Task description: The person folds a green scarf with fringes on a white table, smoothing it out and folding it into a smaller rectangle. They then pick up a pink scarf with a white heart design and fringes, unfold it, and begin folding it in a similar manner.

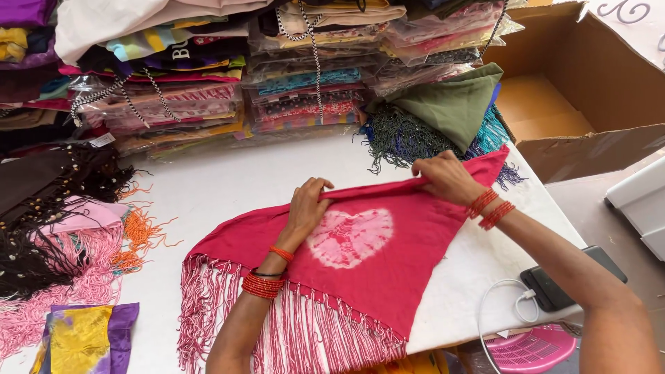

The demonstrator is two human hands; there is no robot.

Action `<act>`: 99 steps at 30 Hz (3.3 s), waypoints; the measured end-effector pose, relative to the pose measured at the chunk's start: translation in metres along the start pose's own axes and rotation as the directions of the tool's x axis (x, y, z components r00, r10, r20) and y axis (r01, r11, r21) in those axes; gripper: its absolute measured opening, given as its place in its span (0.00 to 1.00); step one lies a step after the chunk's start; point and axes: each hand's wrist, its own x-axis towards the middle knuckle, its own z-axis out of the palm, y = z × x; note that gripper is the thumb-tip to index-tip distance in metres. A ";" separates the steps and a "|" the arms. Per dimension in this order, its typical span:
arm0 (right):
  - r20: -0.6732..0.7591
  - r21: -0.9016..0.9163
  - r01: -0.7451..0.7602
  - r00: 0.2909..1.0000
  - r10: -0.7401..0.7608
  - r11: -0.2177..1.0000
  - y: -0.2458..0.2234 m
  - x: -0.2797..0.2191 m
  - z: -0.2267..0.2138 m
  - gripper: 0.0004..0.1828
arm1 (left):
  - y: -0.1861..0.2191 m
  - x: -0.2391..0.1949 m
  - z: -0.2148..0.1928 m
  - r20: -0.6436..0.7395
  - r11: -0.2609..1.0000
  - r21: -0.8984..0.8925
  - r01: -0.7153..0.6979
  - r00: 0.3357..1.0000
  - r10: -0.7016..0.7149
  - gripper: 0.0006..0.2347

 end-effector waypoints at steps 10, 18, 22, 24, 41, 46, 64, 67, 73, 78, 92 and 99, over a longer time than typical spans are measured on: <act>0.190 -0.114 -0.364 0.905 0.380 0.924 0.050 0.003 0.031 0.16 | -0.007 0.006 0.009 -0.038 0.982 0.115 0.153 0.988 -0.150 0.05; -0.207 -0.125 -0.096 0.976 0.069 0.988 -0.059 -0.014 0.072 0.25 | 0.043 -0.014 0.021 0.104 0.961 0.225 -0.160 0.985 0.140 0.16; -0.010 0.015 -0.012 1.000 0.012 1.000 -0.103 -0.033 0.084 0.34 | 0.043 -0.034 0.045 0.358 0.971 0.169 -0.167 0.929 0.098 0.20; 0.102 0.037 -0.038 0.994 0.034 0.999 -0.093 -0.039 0.086 0.41 | 0.065 -0.027 0.021 0.500 0.940 0.261 -0.222 0.864 0.065 0.29; 0.094 -0.252 -0.765 0.591 0.801 0.593 0.063 -0.090 0.031 0.44 | -0.086 -0.084 -0.134 0.024 0.481 0.858 0.180 0.922 -0.386 0.28; -0.129 -0.059 -0.216 0.970 0.207 0.975 -0.008 -0.065 0.050 0.42 | 0.010 -0.055 -0.078 0.175 0.819 0.573 -0.029 0.981 -0.087 0.25; 0.201 -0.056 -0.635 0.749 0.631 0.771 0.125 -0.106 0.050 0.49 | -0.120 -0.089 -0.117 0.178 0.748 0.656 0.095 0.944 -0.276 0.27; 0.222 -0.051 -0.637 0.744 0.631 0.769 0.120 -0.104 0.045 0.50 | -0.141 -0.098 -0.140 0.084 0.707 0.666 0.238 0.918 -0.387 0.26; 0.174 -0.070 -0.625 0.760 0.626 0.778 0.083 -0.097 0.029 0.49 | -0.142 -0.103 -0.166 0.000 0.627 0.695 0.353 0.871 -0.491 0.26; -0.194 -0.401 -0.278 0.957 0.215 0.873 0.026 -0.080 0.051 0.32 | -0.080 -0.111 -0.159 0.026 0.818 0.547 0.176 0.974 -0.227 0.27; 0.068 0.173 0.708 0.685 -0.725 0.685 -0.203 -0.118 0.021 0.32 | -0.162 -0.154 -0.199 0.168 0.788 0.556 0.265 0.892 -0.419 0.25; 0.178 0.631 0.291 0.847 -0.500 0.719 -0.173 -0.081 0.017 0.41 | -0.148 -0.162 -0.187 -0.101 0.764 0.509 0.396 0.909 -0.404 0.18</act>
